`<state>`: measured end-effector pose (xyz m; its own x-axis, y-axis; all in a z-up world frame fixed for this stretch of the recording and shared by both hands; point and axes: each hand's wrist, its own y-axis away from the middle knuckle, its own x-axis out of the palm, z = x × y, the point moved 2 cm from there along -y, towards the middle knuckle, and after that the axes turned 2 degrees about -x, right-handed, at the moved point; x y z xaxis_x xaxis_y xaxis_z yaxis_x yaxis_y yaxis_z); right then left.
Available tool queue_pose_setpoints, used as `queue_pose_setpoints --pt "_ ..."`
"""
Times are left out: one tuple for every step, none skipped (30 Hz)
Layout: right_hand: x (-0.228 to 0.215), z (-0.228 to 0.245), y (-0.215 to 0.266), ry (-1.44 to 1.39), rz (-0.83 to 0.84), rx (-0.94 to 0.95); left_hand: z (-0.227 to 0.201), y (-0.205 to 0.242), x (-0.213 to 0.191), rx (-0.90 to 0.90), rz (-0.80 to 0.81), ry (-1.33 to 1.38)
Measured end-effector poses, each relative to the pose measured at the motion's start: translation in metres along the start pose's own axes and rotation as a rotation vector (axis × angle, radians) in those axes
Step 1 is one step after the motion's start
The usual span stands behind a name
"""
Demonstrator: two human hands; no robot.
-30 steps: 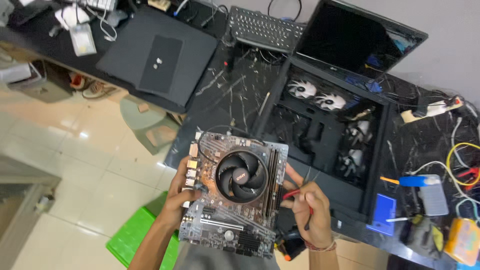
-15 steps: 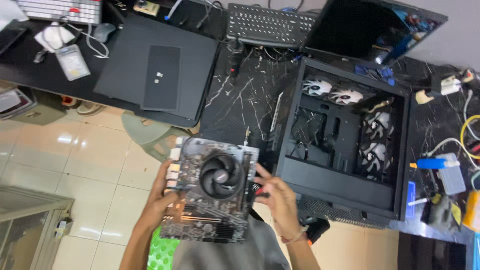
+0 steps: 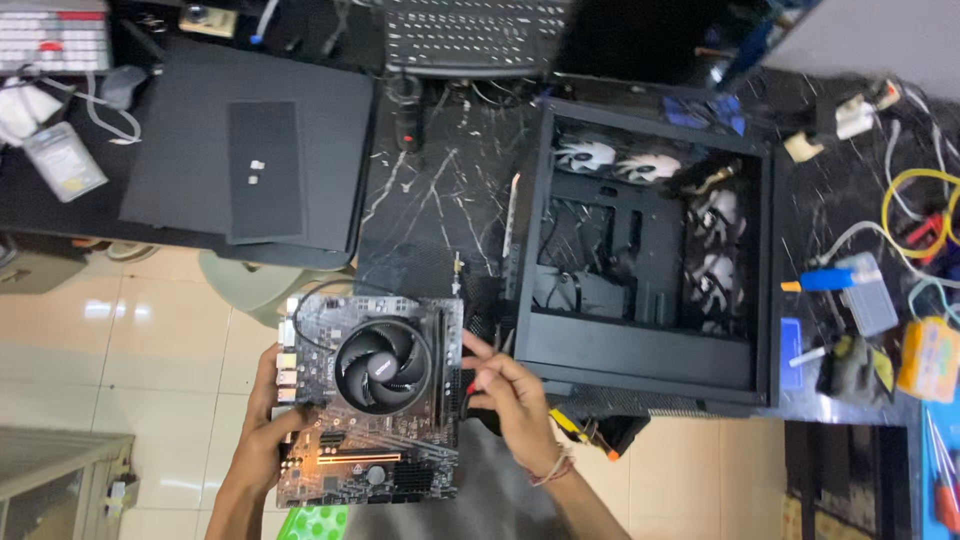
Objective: The person removes a motherboard with a fan attached from a computer case and places it on a workbench. They then use pliers to cut a zip tie inside the case and remove the tie. Finally, the person sits on the floor to retrieve a tool kit from a bag.
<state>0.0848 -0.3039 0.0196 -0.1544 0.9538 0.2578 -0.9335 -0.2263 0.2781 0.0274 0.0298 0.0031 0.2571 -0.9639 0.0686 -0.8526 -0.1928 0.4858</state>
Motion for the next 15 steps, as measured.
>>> queue_pose_setpoints --pt "-0.008 0.007 0.004 -0.006 -0.021 -0.001 -0.006 -0.002 0.007 -0.006 0.018 -0.01" --pt "-0.016 0.015 0.007 -0.084 -0.039 -0.033 -0.014 -0.007 0.015 -0.074 0.016 0.024" --pt "-0.025 0.024 0.011 -0.161 -0.057 -0.066 -0.021 -0.011 0.024 -0.143 0.014 0.056" --pt "-0.034 0.033 0.018 -0.168 -0.091 -0.086 -0.027 -0.016 0.034 -0.139 0.048 0.037" --pt "-0.045 0.043 0.027 -0.242 -0.081 -0.147 -0.034 -0.019 0.045 -0.077 0.116 0.012" --pt "-0.055 0.052 0.04 -0.315 -0.077 -0.208 -0.039 -0.019 0.058 -0.02 0.19 -0.014" --pt "-0.068 0.059 0.046 -0.322 -0.117 -0.228 -0.056 -0.021 0.081 -0.023 0.231 -0.034" --pt "-0.08 0.063 0.06 -0.311 -0.164 -0.273 -0.071 -0.015 0.105 0.053 0.29 -0.048" --pt "-0.093 0.068 0.075 -0.298 -0.211 -0.316 -0.085 -0.007 0.13 0.129 0.351 -0.058" --pt "-0.104 0.072 0.088 -0.302 -0.243 -0.343 -0.079 -0.005 0.147 0.137 0.389 -0.073" --pt "-0.116 0.076 0.102 -0.355 -0.26 -0.388 -0.074 -0.001 0.165 0.115 0.43 -0.034" --pt "-0.129 0.08 0.118 -0.409 -0.278 -0.435 -0.067 0.004 0.185 0.09 0.472 0.002" --pt "-0.147 0.075 0.13 -0.414 -0.311 -0.463 -0.064 0.005 0.209 0.094 0.511 -0.016" --pt "-0.165 0.066 0.151 -0.409 -0.415 -0.49 -0.055 0.012 0.232 0.082 0.555 -0.023" --pt "-0.184 0.056 0.173 -0.405 -0.52 -0.514 -0.046 0.02 0.256 0.068 0.599 -0.03"
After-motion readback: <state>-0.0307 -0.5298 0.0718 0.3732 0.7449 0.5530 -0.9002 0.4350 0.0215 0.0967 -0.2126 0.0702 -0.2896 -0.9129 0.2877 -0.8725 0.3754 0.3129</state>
